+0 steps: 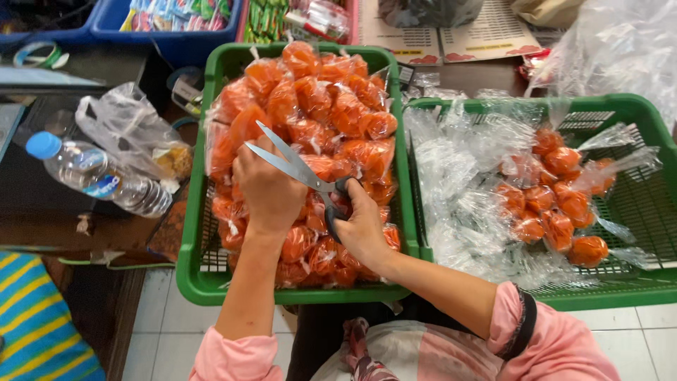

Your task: The person uses scissors to trim excess plastic from small bags containing orange food items, handling each bag individually and placing the finished items into a green basket.

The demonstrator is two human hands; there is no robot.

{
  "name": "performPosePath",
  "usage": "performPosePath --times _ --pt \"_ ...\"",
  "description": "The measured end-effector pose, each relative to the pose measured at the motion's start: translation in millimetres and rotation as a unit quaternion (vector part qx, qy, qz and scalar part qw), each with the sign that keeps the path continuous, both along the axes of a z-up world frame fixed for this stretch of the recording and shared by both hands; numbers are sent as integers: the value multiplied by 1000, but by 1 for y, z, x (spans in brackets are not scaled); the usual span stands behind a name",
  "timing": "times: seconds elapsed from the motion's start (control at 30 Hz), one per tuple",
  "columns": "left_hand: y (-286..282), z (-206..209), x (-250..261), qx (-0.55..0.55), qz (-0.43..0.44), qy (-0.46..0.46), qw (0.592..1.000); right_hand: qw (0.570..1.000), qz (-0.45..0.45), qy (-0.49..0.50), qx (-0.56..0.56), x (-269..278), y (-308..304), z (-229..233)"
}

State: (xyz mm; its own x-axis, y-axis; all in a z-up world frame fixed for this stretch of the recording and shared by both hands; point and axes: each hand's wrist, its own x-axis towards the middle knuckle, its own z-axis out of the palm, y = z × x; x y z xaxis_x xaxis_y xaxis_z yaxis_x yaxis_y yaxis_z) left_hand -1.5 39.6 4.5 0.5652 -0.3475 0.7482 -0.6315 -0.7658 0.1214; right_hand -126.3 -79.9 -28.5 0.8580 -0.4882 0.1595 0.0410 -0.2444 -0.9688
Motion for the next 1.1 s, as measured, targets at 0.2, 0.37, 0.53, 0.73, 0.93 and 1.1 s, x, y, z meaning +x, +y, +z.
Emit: performPosePath --times 0.2,0.37,0.53,0.73,0.93,1.1 --pt "4 -11 8 33 41 20 998 971 -60 -151 -175 30 -34 72" --pt "-1 -8 9 44 48 -2 998 963 -175 -86 -188 67 -77 27" --pt "-10 -16 12 72 60 -16 995 974 -192 -52 -109 80 -66 -8" --pt "-16 -26 15 85 76 -51 992 972 -171 -93 -129 89 -78 -23" --pt "-21 -9 -2 67 49 -79 993 983 -83 -89 -136 52 -92 21" --pt "-64 26 -49 61 -87 -87 990 992 -19 -72 -103 27 -117 -12"
